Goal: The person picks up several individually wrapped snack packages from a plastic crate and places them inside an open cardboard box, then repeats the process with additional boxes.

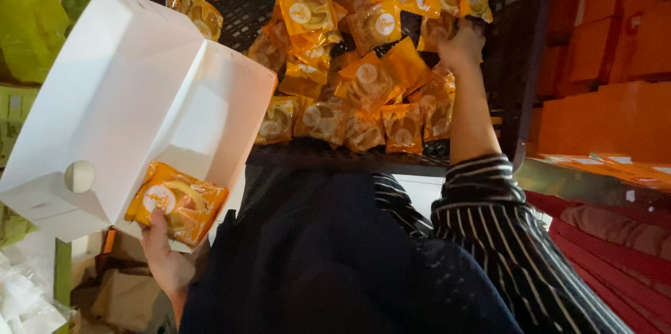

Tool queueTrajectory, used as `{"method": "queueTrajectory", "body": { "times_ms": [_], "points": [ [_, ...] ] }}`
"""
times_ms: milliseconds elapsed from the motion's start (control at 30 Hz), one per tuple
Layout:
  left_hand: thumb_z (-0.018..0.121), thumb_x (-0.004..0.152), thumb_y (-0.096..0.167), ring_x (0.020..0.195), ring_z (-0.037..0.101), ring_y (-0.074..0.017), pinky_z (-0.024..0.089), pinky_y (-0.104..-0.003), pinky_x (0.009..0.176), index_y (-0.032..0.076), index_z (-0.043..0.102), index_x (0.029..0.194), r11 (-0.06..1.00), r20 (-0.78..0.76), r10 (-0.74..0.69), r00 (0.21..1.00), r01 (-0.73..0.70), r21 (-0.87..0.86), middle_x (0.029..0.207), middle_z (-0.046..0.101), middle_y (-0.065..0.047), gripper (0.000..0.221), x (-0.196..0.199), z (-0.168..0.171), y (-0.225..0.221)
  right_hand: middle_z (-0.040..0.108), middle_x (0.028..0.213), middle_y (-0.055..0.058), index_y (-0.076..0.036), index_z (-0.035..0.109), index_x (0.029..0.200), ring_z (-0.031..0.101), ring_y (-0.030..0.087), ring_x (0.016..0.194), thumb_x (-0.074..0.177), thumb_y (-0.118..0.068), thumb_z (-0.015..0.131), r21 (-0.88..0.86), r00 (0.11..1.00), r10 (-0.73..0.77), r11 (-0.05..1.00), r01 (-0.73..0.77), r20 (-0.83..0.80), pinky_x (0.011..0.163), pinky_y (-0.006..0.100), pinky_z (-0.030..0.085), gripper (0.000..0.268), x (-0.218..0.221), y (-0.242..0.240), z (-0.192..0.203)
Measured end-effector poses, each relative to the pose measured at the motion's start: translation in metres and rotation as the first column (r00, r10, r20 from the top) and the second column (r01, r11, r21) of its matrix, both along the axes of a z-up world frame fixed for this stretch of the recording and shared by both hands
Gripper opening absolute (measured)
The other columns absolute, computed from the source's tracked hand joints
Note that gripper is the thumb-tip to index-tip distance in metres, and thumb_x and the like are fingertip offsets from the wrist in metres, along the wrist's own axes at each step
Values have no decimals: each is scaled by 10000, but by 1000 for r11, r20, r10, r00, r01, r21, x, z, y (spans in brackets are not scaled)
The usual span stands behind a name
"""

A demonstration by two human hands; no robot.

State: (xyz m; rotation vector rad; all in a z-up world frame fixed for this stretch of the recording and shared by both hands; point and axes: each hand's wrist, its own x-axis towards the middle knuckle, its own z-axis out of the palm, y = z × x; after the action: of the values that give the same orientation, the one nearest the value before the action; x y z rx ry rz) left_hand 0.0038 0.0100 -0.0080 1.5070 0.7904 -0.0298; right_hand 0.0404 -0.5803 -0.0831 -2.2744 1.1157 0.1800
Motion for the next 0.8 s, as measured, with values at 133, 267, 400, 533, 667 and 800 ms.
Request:
{"method": "queueTrajectory", "body": {
  "times_ms": [133,267,400,533,667,800],
  "points": [
    [629,988,344,1245,649,-189,601,-376,998,90,495,1492,998,68,-13,998,17,-56,1448,601,-78,580,3,-16,5,224,1609,250,-41,215,1611,260,500,1434,943,-606,639,105,944,-187,969,222,-272,1013,622,477,972,12,0,-14],
    [649,955,360,1171,697,-206,636,-473,870,188,531,1464,985,-23,57,998,-60,-162,1392,651,-28,550,7,7,-10,121,1620,180,32,243,1567,120,376,1510,987,-518,580,-31,913,-341,939,343,-224,1186,566,226,867,18,10,-23],
    [656,947,328,1209,696,-200,637,-437,949,178,530,1470,972,10,109,994,-105,-208,1404,658,-39,558,8,22,-22,68,1605,9,-45,422,1197,231,331,1323,1017,-112,553,691,425,-894,397,604,142,1047,548,394,233,27,-4,-35],
    [650,967,298,1240,681,-200,613,-422,1021,156,504,1491,981,82,91,993,-75,-179,1440,635,-52,562,4,-5,-2,724,965,116,-165,745,745,622,370,1063,789,-662,768,54,868,-493,867,496,-57,791,514,389,499,12,-4,-43],
    [695,931,297,1242,687,-223,636,-451,981,121,546,1453,963,76,128,989,-106,-247,1427,645,-83,571,8,5,-7,738,1198,141,-103,776,1112,594,456,1210,839,-493,546,52,799,-602,797,601,-8,1015,805,227,528,9,-13,-35],
    [675,916,324,1252,682,-256,625,-493,924,207,522,1486,962,-10,127,992,-126,-244,1429,644,-50,602,11,25,-25,619,890,245,76,592,958,669,219,691,780,-5,642,584,610,-737,641,498,290,628,324,321,202,-23,3,-8]
  ]
}}
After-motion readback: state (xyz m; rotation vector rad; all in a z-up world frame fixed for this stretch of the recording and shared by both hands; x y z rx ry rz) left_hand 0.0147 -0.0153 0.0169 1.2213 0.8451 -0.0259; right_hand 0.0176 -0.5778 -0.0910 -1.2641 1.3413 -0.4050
